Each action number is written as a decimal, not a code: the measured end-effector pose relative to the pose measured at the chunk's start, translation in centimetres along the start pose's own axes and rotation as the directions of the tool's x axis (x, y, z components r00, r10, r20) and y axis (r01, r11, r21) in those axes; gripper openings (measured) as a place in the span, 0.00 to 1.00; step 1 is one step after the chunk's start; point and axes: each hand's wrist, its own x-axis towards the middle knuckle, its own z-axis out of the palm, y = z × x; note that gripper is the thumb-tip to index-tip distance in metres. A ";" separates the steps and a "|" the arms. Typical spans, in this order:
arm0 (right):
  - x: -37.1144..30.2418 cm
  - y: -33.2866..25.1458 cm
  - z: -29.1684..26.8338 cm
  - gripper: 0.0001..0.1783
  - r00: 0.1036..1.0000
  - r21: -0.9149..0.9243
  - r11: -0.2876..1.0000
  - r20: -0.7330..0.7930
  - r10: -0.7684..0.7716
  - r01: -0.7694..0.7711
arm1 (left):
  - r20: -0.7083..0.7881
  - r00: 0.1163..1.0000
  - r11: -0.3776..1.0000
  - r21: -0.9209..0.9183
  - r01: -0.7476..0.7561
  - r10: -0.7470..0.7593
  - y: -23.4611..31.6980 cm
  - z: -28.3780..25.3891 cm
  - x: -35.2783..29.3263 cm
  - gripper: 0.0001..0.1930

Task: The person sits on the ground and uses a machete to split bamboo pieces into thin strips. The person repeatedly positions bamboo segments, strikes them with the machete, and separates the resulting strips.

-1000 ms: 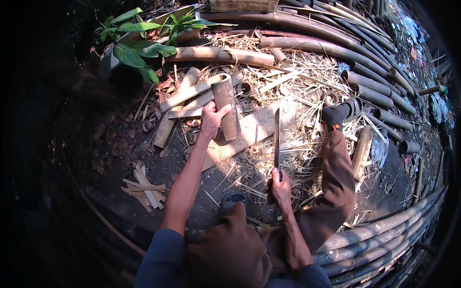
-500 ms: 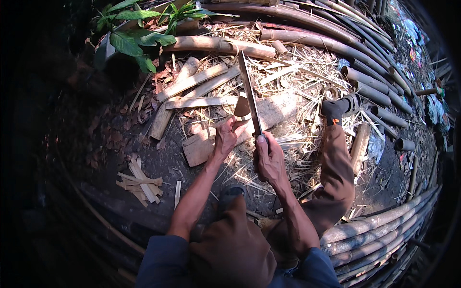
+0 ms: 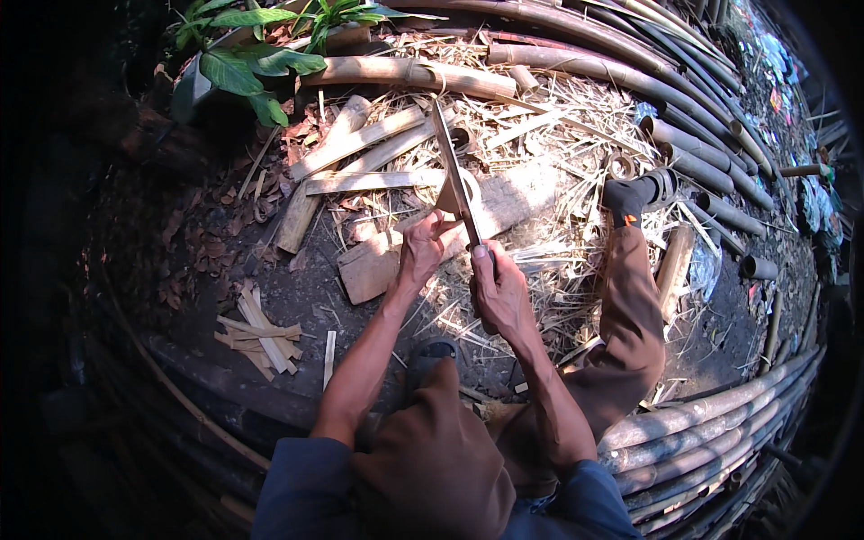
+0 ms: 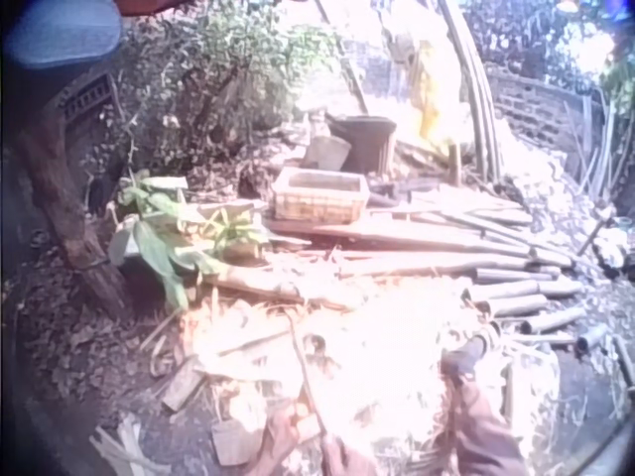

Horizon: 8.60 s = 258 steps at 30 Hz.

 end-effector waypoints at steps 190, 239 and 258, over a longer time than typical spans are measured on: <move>-6.0 11.0 -1.4 0.18 0.926 -0.464 0.819 0.005 -0.378 0.337 | 0.177 0.794 0.532 -0.656 0.536 -0.581 7.9 1.9 -9.0 0.20; -4.1 7.9 -0.8 0.10 0.940 -0.505 0.793 0.166 -0.297 0.340 | -0.002 0.901 0.882 0.202 0.425 -0.434 10.0 -2.4 -11.5 0.20; -1.1 8.5 -2.9 0.13 0.980 -0.246 0.950 0.100 -0.173 0.193 | 0.802 0.460 0.346 -0.338 0.875 -0.380 11.8 -6.5 -9.5 0.33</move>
